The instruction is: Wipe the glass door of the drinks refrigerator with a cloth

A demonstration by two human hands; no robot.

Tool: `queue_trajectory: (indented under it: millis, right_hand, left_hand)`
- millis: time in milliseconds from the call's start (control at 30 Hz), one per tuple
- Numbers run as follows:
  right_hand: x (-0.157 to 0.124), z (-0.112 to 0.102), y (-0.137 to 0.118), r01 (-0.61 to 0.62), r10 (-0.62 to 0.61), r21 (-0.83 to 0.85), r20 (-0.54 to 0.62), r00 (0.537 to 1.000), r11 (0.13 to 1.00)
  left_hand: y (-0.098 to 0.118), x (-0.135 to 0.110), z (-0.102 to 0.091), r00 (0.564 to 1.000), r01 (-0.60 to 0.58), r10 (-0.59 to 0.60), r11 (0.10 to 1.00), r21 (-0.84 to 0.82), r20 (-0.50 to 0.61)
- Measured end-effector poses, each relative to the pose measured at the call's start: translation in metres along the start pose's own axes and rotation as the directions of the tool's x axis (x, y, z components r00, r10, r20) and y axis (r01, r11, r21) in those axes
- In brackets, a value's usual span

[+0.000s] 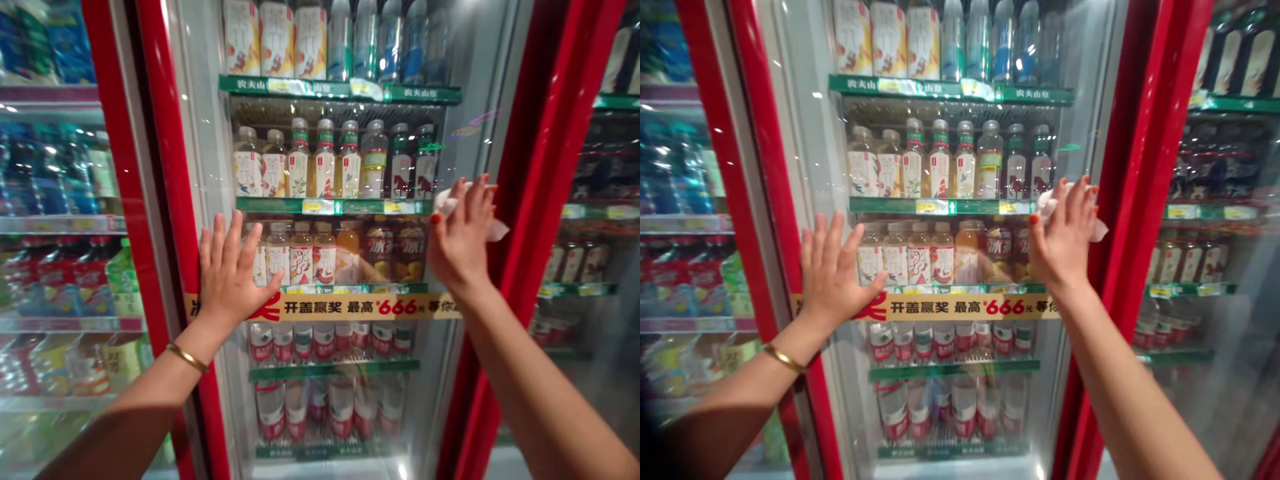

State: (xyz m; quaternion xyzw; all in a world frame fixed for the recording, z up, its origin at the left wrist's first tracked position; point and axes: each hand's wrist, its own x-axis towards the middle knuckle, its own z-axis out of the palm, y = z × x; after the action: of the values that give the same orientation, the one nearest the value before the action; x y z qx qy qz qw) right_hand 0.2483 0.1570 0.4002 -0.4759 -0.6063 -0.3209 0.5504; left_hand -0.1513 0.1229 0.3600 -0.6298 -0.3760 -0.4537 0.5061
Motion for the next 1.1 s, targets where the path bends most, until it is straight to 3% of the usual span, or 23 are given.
queue_trajectory:
  millis: [33,100,167,233,300,367,433,467,500,533,567,633,667,700,767,833,867,900,967,1033,1067,1100]
  right_hand:
    - [-0.029,0.006,-0.011,0.028,-0.028,-0.012,0.013,1.0,1.0]
    - [-0.103,0.02,-0.04,0.28,-0.277,-0.025,0.072,0.958,0.96]
    - [-0.176,0.028,-0.055,0.549,-0.547,0.025,0.133,0.826,0.835]
    - [-0.226,0.03,-0.043,0.576,-0.573,0.02,0.132,0.808,0.817]
    - [-0.249,0.03,-0.009,0.411,-0.406,-0.03,0.107,0.908,0.911]
    - [-0.256,0.034,0.017,0.053,-0.05,-0.053,0.056,0.997,0.997]
    - [-0.267,0.044,0.013,-0.299,0.3,-0.027,0.024,0.954,0.954]
    - [-0.277,0.052,-0.001,-0.38,0.381,-0.019,0.025,0.924,0.925]
    - [-0.29,0.059,-0.021,-0.382,0.382,-0.014,0.046,0.923,0.924]
    - [-0.306,0.067,-0.042,-0.3,0.302,-0.03,0.071,0.951,0.953]
    - [-0.323,0.073,-0.059,-0.12,0.121,-0.018,0.13,0.984,0.993]
    - [-0.353,0.078,-0.074,0.168,-0.175,0.051,0.202,0.963,0.984]
    - [-0.362,0.077,-0.068,0.219,-0.228,0.065,0.215,0.95,0.974]
    - [-0.368,0.074,-0.054,0.171,-0.179,0.057,0.209,0.961,0.984]
    - [-0.367,0.065,-0.018,-0.125,0.124,0.0,0.155,0.98,0.992]
    - [-0.359,0.062,0.005,-0.421,0.422,-0.028,0.072,0.904,0.907]
    - [-0.356,0.063,0.004,-0.507,0.508,-0.03,0.039,0.86,0.861]
    - [-0.354,0.065,-0.006,-0.533,0.533,-0.032,0.029,0.845,0.846]
    - [-0.359,0.073,-0.044,-0.408,0.408,-0.018,0.089,0.909,0.913]
    - [-0.37,0.081,-0.078,-0.079,0.068,0.05,0.195,0.978,0.996]
    - [-0.374,0.082,-0.086,0.087,-0.104,0.085,0.226,0.968,0.993]
    - [-0.377,0.082,-0.084,0.184,-0.202,0.097,0.233,0.951,0.978]
  left_hand:
    - [0.001,0.001,-0.001,1.0,0.005,-0.005,1.0,-0.002,0.003]
    - [0.007,-0.004,-0.004,1.0,0.016,-0.016,1.0,-0.007,0.01]
    - [0.022,-0.02,-0.008,0.999,-0.004,0.005,1.0,-0.019,0.041]
    - [0.043,-0.053,-0.011,0.993,-0.061,0.065,0.997,-0.036,0.101]
    - [0.062,-0.097,-0.01,0.984,-0.096,0.102,0.994,-0.046,0.143]
    - [0.077,-0.139,-0.006,0.987,-0.049,0.053,0.998,-0.028,0.152]
    - [0.086,-0.169,0.001,0.992,-0.025,0.022,1.0,0.02,0.128]
    - [0.088,-0.179,0.004,0.993,-0.023,0.018,0.999,0.04,0.114]
    - [0.09,-0.185,0.007,0.994,-0.025,0.02,0.998,0.052,0.107]
    - [0.09,-0.188,0.009,0.994,-0.026,0.02,0.998,0.056,0.107]
    - [0.089,-0.19,0.01,0.994,-0.021,0.015,0.998,0.055,0.113]
    - [0.089,-0.189,0.01,0.992,-0.013,0.007,0.999,0.051,0.13]
    - [0.089,-0.189,0.01,0.99,-0.007,0.0,0.999,0.05,0.139]
    - [0.089,-0.188,0.009,0.989,-0.005,-0.003,0.999,0.051,0.146]
    - [0.09,-0.188,0.008,0.989,-0.009,0.002,0.999,0.049,0.147]
    - [0.092,-0.188,0.007,0.991,-0.016,0.01,0.999,0.045,0.13]
    - [0.092,-0.188,0.008,0.993,-0.016,0.011,0.999,0.044,0.12]
    - [0.092,-0.188,0.008,0.994,-0.014,0.009,0.999,0.044,0.113]
    - [0.092,-0.188,0.008,0.994,-0.007,0.002,0.999,0.044,0.11]
    - [0.091,-0.188,0.009,0.994,-0.003,-0.001,0.999,0.042,0.112]
    - [0.09,-0.188,0.009,0.994,-0.006,0.001,0.999,0.039,0.108]
    - [0.09,-0.188,0.009,0.995,-0.009,0.005,0.999,0.036,0.101]
